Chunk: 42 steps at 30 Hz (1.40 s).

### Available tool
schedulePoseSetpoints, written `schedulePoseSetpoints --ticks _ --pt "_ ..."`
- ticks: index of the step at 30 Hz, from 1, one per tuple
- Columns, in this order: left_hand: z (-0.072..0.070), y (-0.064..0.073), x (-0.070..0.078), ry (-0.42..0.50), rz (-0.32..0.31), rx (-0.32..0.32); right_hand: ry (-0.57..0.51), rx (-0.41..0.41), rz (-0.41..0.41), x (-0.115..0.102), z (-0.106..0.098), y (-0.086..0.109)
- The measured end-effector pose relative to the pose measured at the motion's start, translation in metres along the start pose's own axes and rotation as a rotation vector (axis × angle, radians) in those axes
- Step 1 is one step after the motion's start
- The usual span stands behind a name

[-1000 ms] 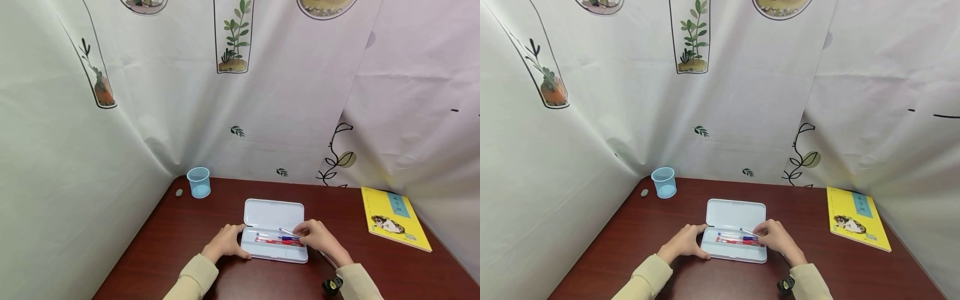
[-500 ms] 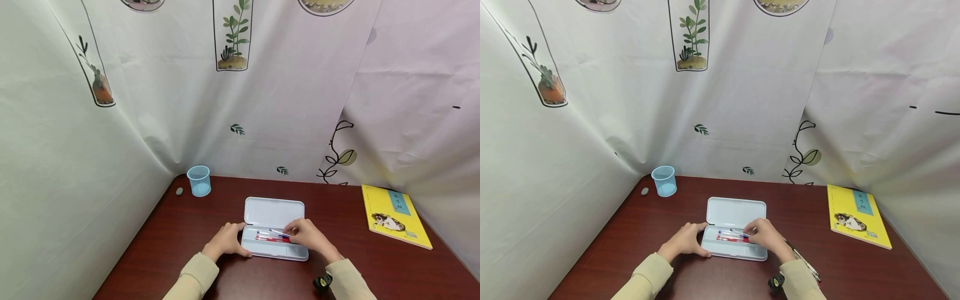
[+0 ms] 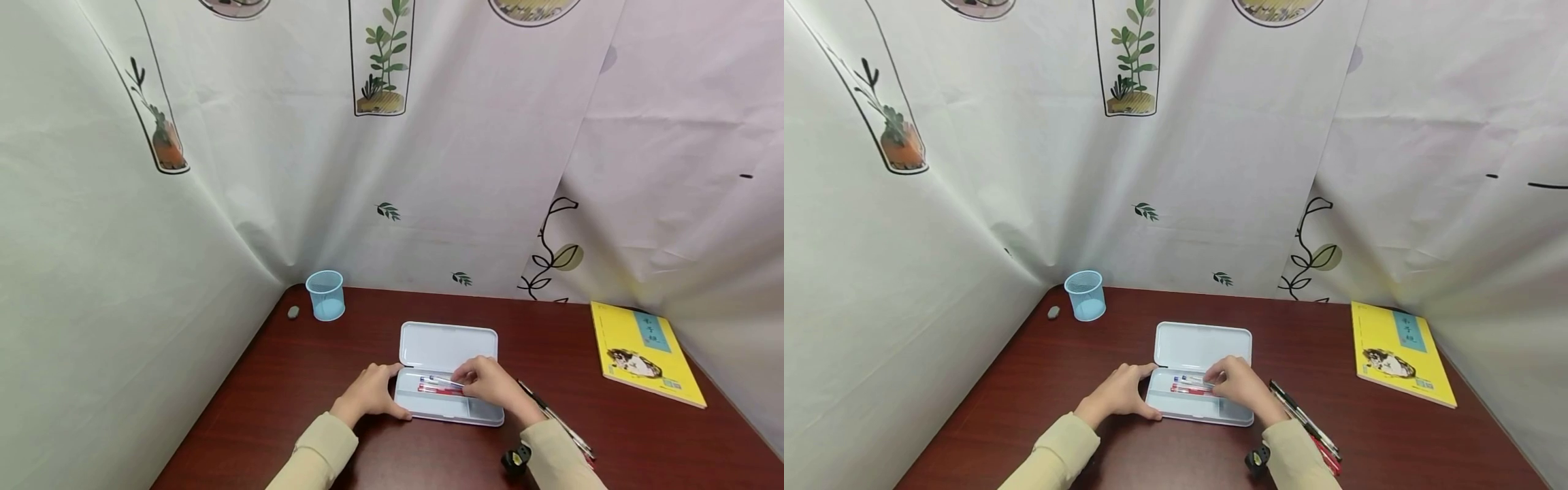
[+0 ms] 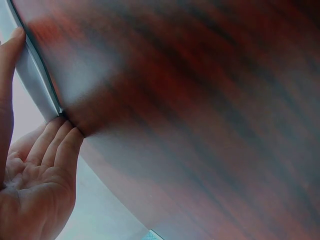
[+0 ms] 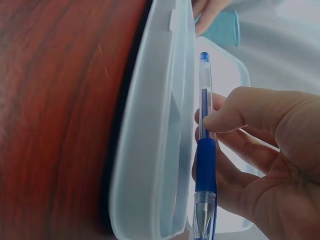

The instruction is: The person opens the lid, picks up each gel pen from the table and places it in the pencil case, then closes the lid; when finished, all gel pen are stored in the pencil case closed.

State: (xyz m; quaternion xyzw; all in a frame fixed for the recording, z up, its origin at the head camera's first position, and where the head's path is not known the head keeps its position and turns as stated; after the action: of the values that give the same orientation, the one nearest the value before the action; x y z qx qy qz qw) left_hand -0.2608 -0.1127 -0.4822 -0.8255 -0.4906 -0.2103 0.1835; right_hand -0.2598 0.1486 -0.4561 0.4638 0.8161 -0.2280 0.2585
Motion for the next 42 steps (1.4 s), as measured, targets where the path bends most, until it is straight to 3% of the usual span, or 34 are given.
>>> schedulePoseSetpoints --ticks 14,21,30,37,42 --pt "0.002 -0.001 0.000 -0.005 0.004 0.000 -0.001 -0.014 -0.045 -0.005 0.009 -0.005" --pt "0.001 -0.002 -0.001 0.014 0.005 0.000 0.022 0.014 -0.009 -0.006 0.011 -0.005" --pt "0.000 -0.001 -0.001 0.036 -0.023 -0.018 0.040 0.056 0.008 -0.004 0.006 0.001" --pt "0.001 -0.003 -0.003 0.047 -0.041 -0.023 0.042 0.086 0.002 0.006 -0.003 0.011" --pt "0.000 -0.002 -0.003 0.049 -0.056 -0.017 0.045 0.096 0.040 0.015 -0.014 0.020"
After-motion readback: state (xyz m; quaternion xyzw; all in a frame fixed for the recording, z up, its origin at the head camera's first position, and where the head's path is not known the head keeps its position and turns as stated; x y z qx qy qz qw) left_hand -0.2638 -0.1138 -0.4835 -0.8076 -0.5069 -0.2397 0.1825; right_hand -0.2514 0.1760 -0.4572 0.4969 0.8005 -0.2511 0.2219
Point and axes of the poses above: each hand's wrist, its own y-axis away from the middle knuckle, its own z-axis out of the palm, x = y × z, the point moved 1 cm from there along -y, towards the middle knuckle, and after that the axes turned 1 degree about -z, right-handed, at the moved point
